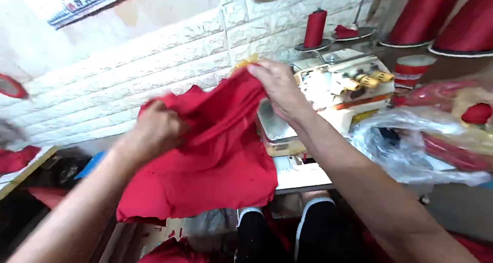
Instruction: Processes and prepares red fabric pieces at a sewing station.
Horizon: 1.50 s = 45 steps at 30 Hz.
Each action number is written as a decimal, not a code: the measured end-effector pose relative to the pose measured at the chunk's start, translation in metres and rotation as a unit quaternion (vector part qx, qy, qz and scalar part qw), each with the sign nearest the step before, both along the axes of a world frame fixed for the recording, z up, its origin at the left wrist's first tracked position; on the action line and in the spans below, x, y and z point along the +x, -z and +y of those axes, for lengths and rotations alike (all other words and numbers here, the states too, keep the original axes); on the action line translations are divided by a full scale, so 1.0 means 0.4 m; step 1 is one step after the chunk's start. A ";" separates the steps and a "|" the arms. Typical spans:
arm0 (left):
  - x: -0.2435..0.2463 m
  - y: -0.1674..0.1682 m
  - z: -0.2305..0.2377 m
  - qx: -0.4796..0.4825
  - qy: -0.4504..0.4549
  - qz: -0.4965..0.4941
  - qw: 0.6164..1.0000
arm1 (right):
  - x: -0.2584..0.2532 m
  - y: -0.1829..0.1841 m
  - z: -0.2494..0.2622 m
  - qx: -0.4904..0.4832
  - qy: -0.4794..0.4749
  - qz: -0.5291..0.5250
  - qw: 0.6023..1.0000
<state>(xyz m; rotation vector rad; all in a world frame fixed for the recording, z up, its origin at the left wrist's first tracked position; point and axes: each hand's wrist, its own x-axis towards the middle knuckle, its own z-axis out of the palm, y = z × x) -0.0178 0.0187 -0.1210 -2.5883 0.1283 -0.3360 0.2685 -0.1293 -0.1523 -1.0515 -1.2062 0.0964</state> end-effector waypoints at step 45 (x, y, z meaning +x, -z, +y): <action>-0.057 0.157 -0.113 -0.568 -0.084 -0.308 0.759 | -0.043 -0.006 0.076 -0.154 -0.163 -0.398 0.890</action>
